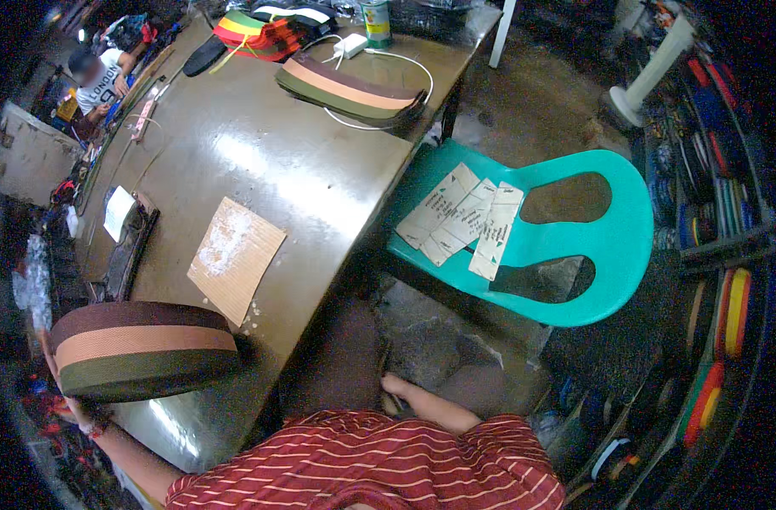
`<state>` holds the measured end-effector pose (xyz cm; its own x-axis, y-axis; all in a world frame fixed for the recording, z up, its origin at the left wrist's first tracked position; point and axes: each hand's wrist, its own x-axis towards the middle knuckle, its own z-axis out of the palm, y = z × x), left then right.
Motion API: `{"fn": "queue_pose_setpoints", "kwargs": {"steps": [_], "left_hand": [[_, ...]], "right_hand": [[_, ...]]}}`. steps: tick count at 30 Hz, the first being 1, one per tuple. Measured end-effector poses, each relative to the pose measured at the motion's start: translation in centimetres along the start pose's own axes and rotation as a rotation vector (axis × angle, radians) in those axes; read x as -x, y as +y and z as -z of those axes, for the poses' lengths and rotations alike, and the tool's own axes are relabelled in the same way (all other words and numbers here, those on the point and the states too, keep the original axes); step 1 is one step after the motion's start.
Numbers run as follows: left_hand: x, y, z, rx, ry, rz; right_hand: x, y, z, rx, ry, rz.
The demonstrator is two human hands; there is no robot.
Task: The person retrieves a roll of striped fabric from under the table, unrolls it on the workbench, and uses a ruler and pen to measure and mark sections of the fabric. The person then folds the fabric and continues marking it.
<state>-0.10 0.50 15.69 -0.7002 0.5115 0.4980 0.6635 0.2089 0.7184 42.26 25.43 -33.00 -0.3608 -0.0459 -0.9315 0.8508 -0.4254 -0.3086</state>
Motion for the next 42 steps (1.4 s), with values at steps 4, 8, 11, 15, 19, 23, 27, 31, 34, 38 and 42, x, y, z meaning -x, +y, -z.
{"fn": "queue_pose_setpoints", "kwargs": {"steps": [4,8,11,15,19,23,27,31,34,38,42], "left_hand": [[1.8,-1.7,2.5,0.079,0.094,0.214],[3.8,-0.9,2.7,0.102,0.012,0.25],[4.3,0.9,1.5,0.08,-0.018,0.251],[3.3,3.2,-0.5,0.068,0.059,0.341],[1.2,5.1,-2.6,-0.011,-0.119,0.353],[-0.6,8.0,-6.4,-0.042,-0.074,0.305],[-0.7,11.5,-10.0,-0.047,0.023,0.295],[1.5,12.5,-11.6,0.128,0.121,0.127],[3.6,12.2,-11.8,0.208,0.186,0.055],[3.7,11.7,-11.2,0.092,0.151,0.021],[2.4,11.0,-10.4,0.182,0.1,-0.121]], "right_hand": [[-0.1,0.6,0.8,-0.022,-0.106,-0.008],[-0.1,0.6,1.8,0.013,-0.173,-0.026],[-0.6,1.2,2.6,0.061,-0.203,-0.055],[-0.5,1.1,4.4,0.102,-0.219,-0.086],[-0.1,0.5,6.1,0.149,-0.215,-0.111],[-2.2,1.6,8.3,0.218,-0.201,-0.121],[-5.9,2.3,10.6,0.557,-0.206,-0.03],[-2.7,-4.5,11.1,1.172,-0.024,0.22],[8.0,-14.6,11.1,1.13,-0.14,0.394],[28.5,-26.5,6.7,0.883,-0.11,1.395],[41.7,-34.2,-7.2,0.574,0.19,2.108]]}}
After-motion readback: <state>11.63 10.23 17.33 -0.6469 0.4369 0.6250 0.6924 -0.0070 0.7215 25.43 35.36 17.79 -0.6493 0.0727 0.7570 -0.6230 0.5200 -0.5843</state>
